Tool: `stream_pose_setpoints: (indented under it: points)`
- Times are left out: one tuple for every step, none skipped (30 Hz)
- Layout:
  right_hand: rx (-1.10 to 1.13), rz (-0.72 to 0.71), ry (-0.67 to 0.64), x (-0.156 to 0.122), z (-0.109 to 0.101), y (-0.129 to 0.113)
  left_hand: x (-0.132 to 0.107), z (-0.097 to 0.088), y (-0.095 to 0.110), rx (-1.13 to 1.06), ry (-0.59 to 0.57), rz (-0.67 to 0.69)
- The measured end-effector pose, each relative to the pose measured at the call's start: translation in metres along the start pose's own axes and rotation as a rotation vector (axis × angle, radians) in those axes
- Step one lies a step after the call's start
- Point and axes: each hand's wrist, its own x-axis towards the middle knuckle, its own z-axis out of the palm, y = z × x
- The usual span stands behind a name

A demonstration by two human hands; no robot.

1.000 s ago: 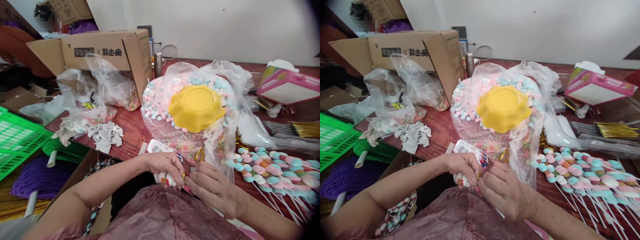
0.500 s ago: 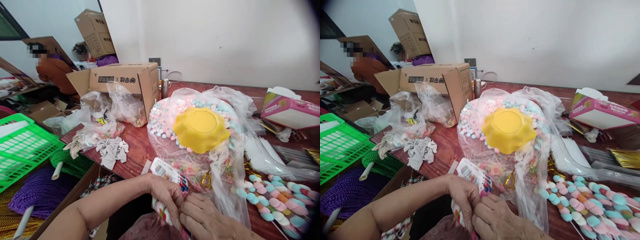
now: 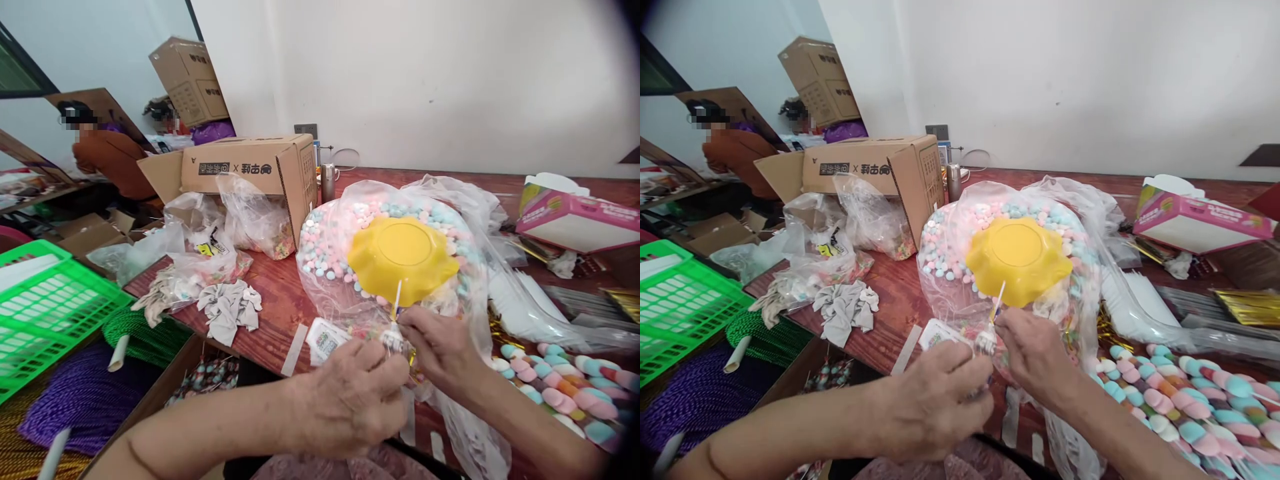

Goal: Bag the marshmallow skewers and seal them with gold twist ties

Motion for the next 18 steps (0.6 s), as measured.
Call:
stream_pose_setpoints:
  points:
    - [0.13,0.112,-0.007,-0.001,0.0,-0.006,-0.001,0.014,-0.001,-0.081,-0.014,-0.064]
    - [0.266,0.203,-0.041,-0.004,0.001,-0.015,-0.003,0.027,-0.004,-0.206,-0.025,-0.174]
    - [0.398,0.263,-0.095,-0.009,0.005,-0.025,-0.003,0.036,-0.009,-0.373,0.0,-0.266]
    - [0.514,0.309,-0.146,-0.013,0.009,-0.034,-0.003,0.042,-0.014,-0.543,0.059,-0.331]
    - [0.602,0.352,-0.188,-0.017,0.014,-0.042,-0.003,0.045,-0.018,-0.689,0.148,-0.377]
    - [0.653,0.374,-0.202,-0.02,0.019,-0.045,-0.003,0.044,-0.021,-0.789,0.26,-0.4]
    - [0.648,0.386,-0.182,-0.021,0.023,-0.046,-0.002,0.041,-0.022,-0.838,0.368,-0.422]
    - [0.59,0.369,-0.137,-0.02,0.025,-0.043,-0.002,0.037,-0.021,-0.848,0.469,-0.459]
    - [0.488,0.314,-0.072,-0.019,0.026,-0.037,-0.002,0.035,-0.018,-0.852,0.545,-0.516]
    - [0.344,0.234,0.015,-0.017,0.026,-0.03,-0.003,0.034,-0.015,-0.887,0.581,-0.591]
    - [0.201,0.125,0.099,-0.015,0.026,-0.023,-0.004,0.035,-0.012,-0.975,0.587,-0.673]
    - [0.075,0.016,0.174,-0.014,0.026,-0.017,-0.006,0.039,-0.008,-1.12,0.562,-0.745]
    - [-0.019,-0.08,0.234,-0.013,0.026,-0.013,-0.008,0.044,-0.005,-1.302,0.504,-0.79]
    - [-0.073,-0.158,0.274,-0.014,0.028,-0.011,-0.01,0.049,-0.002,-1.479,0.427,-0.801]
    - [-0.094,-0.204,0.297,-0.015,0.031,-0.011,-0.013,0.054,0.0,-1.61,0.352,-0.785]
    - [-0.092,-0.222,0.299,-0.017,0.035,-0.012,-0.015,0.058,0.001,-1.663,0.31,-0.76]
    - [-0.068,-0.209,0.292,-0.02,0.039,-0.014,-0.018,0.061,0.0,-1.627,0.31,-0.74]
    - [-0.018,-0.164,0.276,-0.022,0.043,-0.017,-0.021,0.061,-0.001,-1.508,0.336,-0.724]
